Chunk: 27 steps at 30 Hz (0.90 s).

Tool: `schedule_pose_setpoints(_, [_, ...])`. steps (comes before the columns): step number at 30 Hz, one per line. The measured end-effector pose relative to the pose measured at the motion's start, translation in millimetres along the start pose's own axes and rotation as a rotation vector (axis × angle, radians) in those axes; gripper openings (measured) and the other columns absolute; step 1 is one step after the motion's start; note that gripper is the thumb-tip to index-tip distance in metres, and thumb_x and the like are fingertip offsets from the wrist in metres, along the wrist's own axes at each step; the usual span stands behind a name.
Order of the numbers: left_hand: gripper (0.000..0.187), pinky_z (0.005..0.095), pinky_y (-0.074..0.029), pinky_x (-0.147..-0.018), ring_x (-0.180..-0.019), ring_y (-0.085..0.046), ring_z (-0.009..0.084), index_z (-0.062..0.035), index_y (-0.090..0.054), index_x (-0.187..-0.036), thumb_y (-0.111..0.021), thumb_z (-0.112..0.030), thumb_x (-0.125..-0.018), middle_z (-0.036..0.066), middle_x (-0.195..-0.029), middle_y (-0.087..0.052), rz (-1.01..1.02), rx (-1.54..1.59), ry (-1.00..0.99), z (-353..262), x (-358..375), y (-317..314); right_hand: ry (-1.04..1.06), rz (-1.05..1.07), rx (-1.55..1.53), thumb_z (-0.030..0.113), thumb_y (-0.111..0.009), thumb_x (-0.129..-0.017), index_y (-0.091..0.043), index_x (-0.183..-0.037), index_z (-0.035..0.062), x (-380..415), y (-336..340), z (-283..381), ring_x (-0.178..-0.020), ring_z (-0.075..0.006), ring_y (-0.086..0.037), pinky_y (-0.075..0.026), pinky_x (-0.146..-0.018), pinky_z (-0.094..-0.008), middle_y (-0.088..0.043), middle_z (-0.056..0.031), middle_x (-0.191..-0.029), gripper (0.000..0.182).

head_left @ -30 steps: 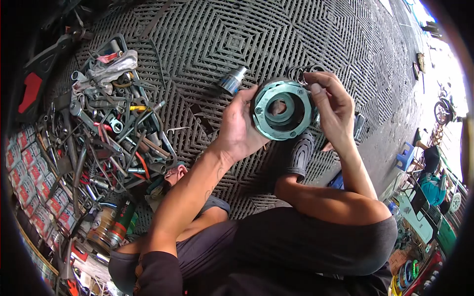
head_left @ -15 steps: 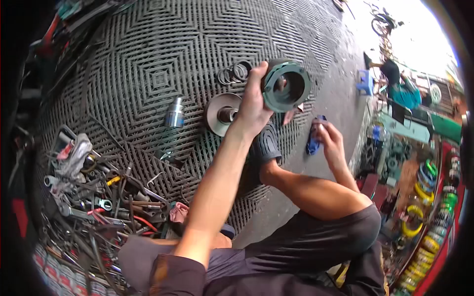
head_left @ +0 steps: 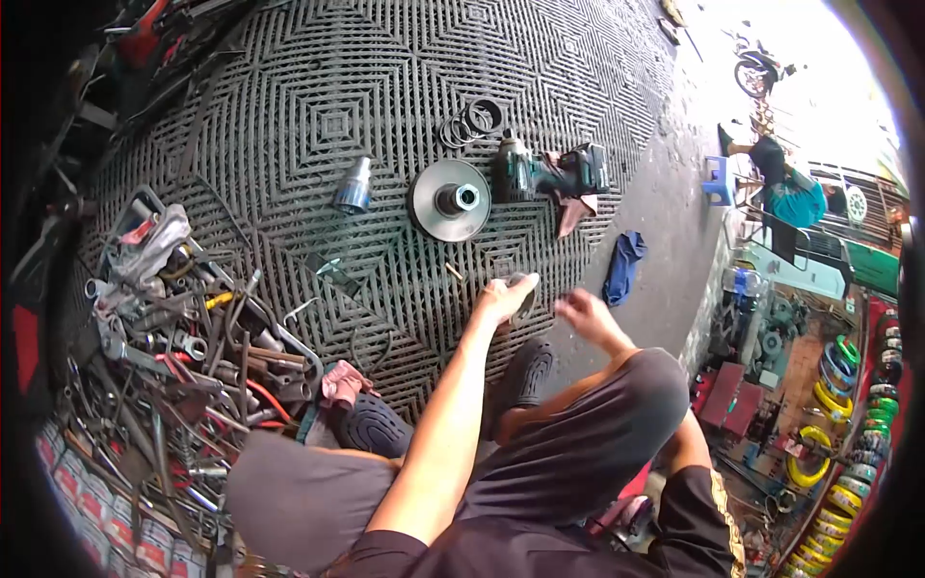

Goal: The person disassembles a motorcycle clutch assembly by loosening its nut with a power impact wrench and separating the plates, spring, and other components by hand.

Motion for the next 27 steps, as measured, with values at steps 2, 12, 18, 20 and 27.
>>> schedule_pose_setpoints(2, [0.075, 0.0345, -0.05, -0.092, -0.102, -0.069, 0.0245, -0.0046, -0.073, -0.113, -0.054, -0.072, -0.085, 0.017, -0.104, -0.074, -0.035, -0.167, -0.07, 5.0, 3.8, -8.4, 0.192, -0.31, 0.065, 0.039, -0.073, -0.088, -0.063, -0.118, 0.0023, -47.8, 43.0, 5.5, -0.083, -0.0276, -0.069, -0.054, -0.074, -0.0384, -0.07, -0.0186, -0.097, 0.049])
schedule_pose_setpoints(12, [0.053, 0.049, -0.055, -0.076, -0.086, -0.071, 0.0359, -0.0017, -0.073, -0.094, -0.063, -0.053, -0.086, 0.019, -0.087, -0.072, -0.464, -0.966, -0.123, -41.7, 41.1, -3.5, 0.314, -0.521, -0.239, 0.022, -0.062, -0.094, -0.065, -0.114, 0.0055, -229.4, 108.2, -62.3, -0.085, -0.0263, -0.07, -0.055, -0.076, -0.0387, -0.073, -0.0129, -0.092, 0.027])
schedule_pose_setpoints(18, [0.044, 0.0506, -0.053, -0.078, -0.089, -0.069, 0.0274, -0.0063, -0.075, -0.086, -0.062, -0.048, -0.086, 0.012, -0.088, -0.073, -0.123, -1.546, -0.081, -102.8, 37.4, -7.9, 0.489, -0.626, 0.194, 0.022, -0.057, -0.096, -0.062, -0.1, 0.0004, -179.0, 104.6, -37.1, -0.081, -0.0445, -0.064, -0.05, -0.071, -0.0475, -0.067, -0.0245, -0.088, 0.023])
schedule_pose_setpoints(20, [0.045, 0.0475, -0.056, -0.07, -0.08, -0.07, 0.0286, -0.0037, -0.075, -0.087, -0.059, -0.046, -0.086, 0.013, -0.083, -0.072, -0.075, -1.586, -0.267, -158.2, 65.4, 14.5, 0.511, -0.56, 0.213, 0.027, -0.057, -0.097, -0.062, -0.099, 0.0005, -166.9, 106.0, -29.3, -0.08, -0.0455, -0.063, -0.049, -0.07, -0.0489, -0.066, -0.0245, -0.088, 0.027])
schedule_pose_setpoints(27, [0.045, 0.0482, -0.055, -0.075, -0.089, -0.07, 0.0321, -0.0109, -0.073, -0.1, -0.055, -0.049, -0.086, 0.013, -0.094, -0.073, -0.373, -1.719, -0.058, -264.0, 210.5, 212.6, 0.59, -0.489, 0.548, 0.034, -0.051, -0.1, -0.062, -0.096, 0.0012, -125.2, 80.2, 21.7, -0.081, -0.0429, -0.063, -0.049, -0.07, -0.0499, -0.067, -0.023, -0.087, 0.035])
Point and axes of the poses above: each hand's wrist, its own x-axis away from the middle knuckle, its own y-axis out of the back of the hand, z = x × y, the point moved 7 cm from there along -x, towards the middle knuckle
